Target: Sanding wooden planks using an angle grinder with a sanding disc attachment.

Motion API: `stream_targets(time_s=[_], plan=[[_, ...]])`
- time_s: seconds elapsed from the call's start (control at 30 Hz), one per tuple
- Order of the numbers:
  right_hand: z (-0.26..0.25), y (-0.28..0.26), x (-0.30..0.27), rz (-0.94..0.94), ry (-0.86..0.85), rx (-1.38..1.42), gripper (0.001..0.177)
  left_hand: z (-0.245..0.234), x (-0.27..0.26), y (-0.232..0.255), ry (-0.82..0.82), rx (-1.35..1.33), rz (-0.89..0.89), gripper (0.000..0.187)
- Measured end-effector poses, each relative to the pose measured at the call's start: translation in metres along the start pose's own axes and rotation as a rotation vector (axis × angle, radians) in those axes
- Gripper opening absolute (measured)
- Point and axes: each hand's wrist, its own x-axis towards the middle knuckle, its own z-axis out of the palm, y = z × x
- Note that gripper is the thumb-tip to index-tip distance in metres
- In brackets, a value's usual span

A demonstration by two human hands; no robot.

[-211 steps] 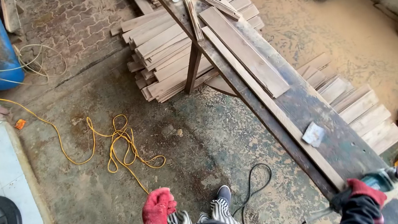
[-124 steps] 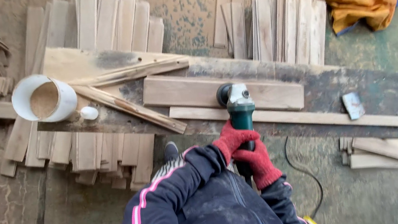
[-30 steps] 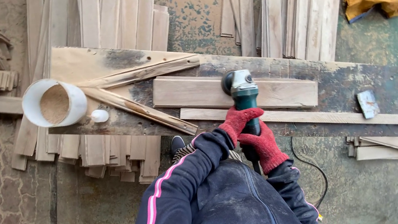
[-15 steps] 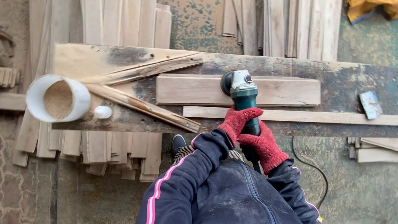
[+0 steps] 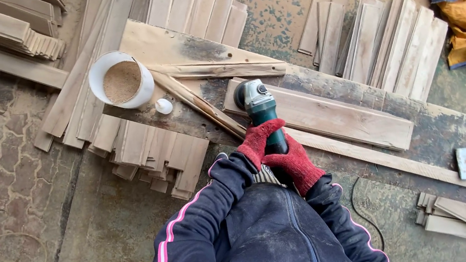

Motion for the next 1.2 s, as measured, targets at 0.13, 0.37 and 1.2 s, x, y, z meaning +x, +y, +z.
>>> stream_targets(time_s=[0.13, 0.37, 1.2], plan=[[-0.011, -0.001, -0.007, 0.030, 0.009, 0.025, 0.064, 0.013, 0.001, -0.010, -0.008, -0.065, -0.063, 0.058], [-0.027, 0.046, 0.007, 0.090, 0.132, 0.307, 0.054, 0.045, -0.008, -0.022, -0.081, -0.069, -0.070, 0.063], [-0.051, 0.047, 0.017, 0.141, 0.161, 0.314, 0.056, 0.076, 0.005, -0.031, -0.126, -0.004, -0.072, 0.063]])
